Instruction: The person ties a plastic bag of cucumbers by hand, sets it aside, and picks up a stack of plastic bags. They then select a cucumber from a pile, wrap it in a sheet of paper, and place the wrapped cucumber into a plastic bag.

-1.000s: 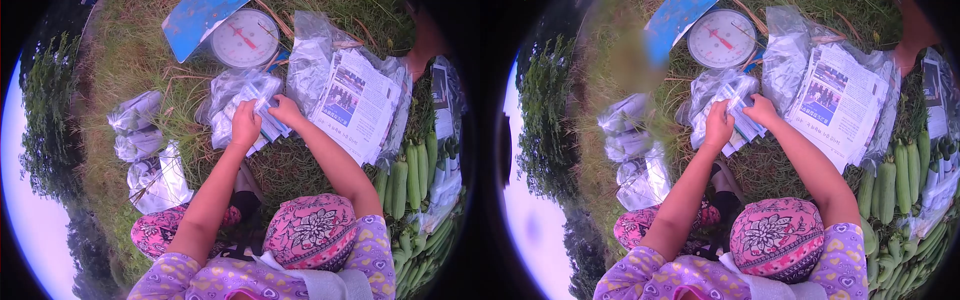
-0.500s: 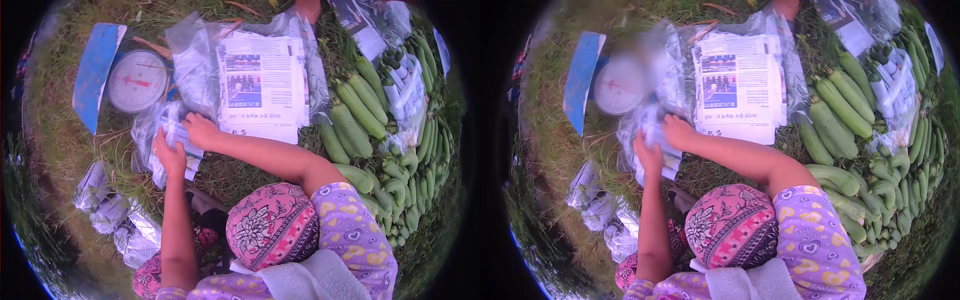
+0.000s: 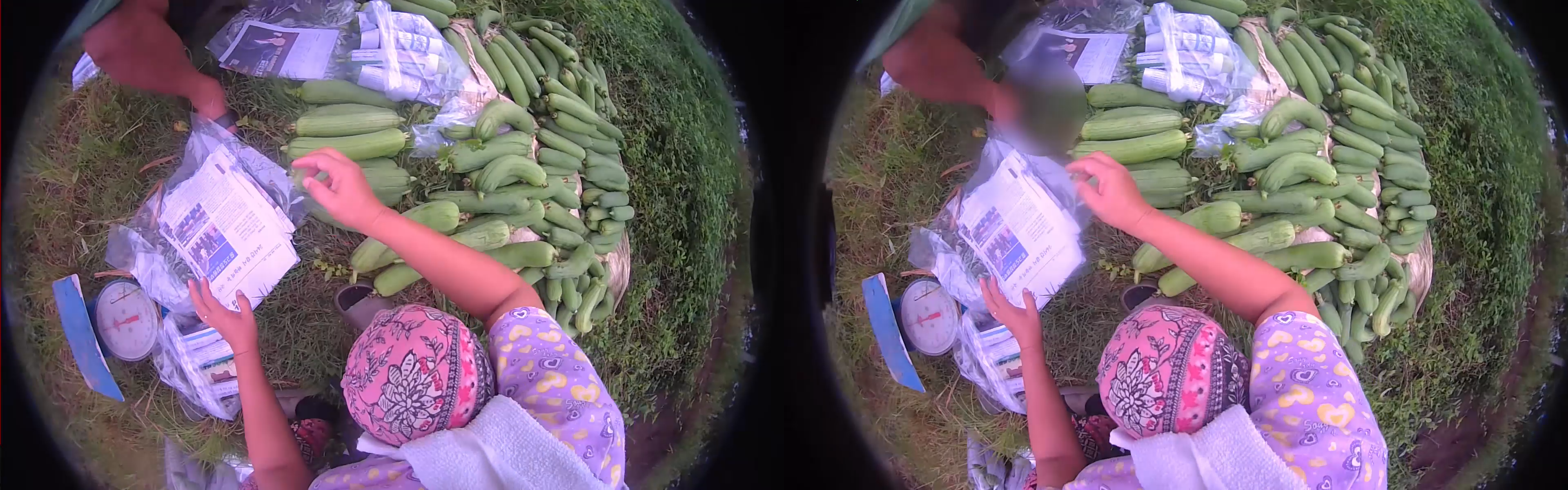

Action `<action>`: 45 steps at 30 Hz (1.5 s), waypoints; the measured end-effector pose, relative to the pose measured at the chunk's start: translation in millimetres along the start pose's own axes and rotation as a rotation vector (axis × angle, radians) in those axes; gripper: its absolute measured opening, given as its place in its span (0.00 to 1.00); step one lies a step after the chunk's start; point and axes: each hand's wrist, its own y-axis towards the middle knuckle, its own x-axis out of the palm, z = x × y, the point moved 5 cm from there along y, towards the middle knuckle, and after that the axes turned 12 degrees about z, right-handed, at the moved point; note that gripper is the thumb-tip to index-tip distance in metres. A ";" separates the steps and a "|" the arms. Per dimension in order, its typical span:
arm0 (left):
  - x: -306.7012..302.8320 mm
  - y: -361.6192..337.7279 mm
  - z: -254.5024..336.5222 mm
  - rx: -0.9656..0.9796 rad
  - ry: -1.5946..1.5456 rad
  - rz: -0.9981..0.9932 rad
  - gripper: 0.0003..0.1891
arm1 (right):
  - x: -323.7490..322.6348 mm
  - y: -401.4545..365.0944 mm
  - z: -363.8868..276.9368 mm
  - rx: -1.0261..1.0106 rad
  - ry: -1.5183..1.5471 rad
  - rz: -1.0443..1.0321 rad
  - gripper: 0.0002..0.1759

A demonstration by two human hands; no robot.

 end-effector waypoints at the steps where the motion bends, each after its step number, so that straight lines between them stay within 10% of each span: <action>1: -0.7 -1.8 14.5 0.008 -0.027 -0.035 0.37 | -39.6 -5.4 -1.3 0.049 0.006 0.112 0.15; 13: -34.4 -40.3 26.3 0.066 0.035 -0.248 0.33 | -503.3 -72.1 124.7 0.124 -0.605 0.842 0.15; 18: -37.7 -39.9 22.1 0.088 0.079 -0.408 0.32 | -535.2 -34.0 136.1 0.148 -1.410 0.514 0.24; 23: -55.1 -32.5 34.5 0.008 0.198 -0.490 0.31 | -570.8 -21.9 227.5 0.402 -1.669 0.038 0.26; 29: -42.9 -38.9 20.5 -0.027 0.253 -0.515 0.30 | -563.3 -16.5 217.8 0.455 -2.043 -0.072 0.23; 31: -29.5 -40.0 18.0 -0.038 0.235 -0.533 0.30 | -548.9 -16.5 196.1 0.520 -2.024 -0.074 0.21; 37: -3.4 -41.1 -0.9 -0.079 0.249 -0.532 0.25 | -591.5 -30.1 157.7 0.418 -1.455 0.921 0.35; 40: 9.3 -44.2 -25.9 -0.056 0.242 -0.461 0.23 | -571.7 -19.8 105.6 0.223 -1.304 0.920 0.38; 45: 21.3 -39.5 -41.3 -0.020 0.203 -0.492 0.23 | -406.0 20.0 17.4 -0.013 0.081 0.721 0.36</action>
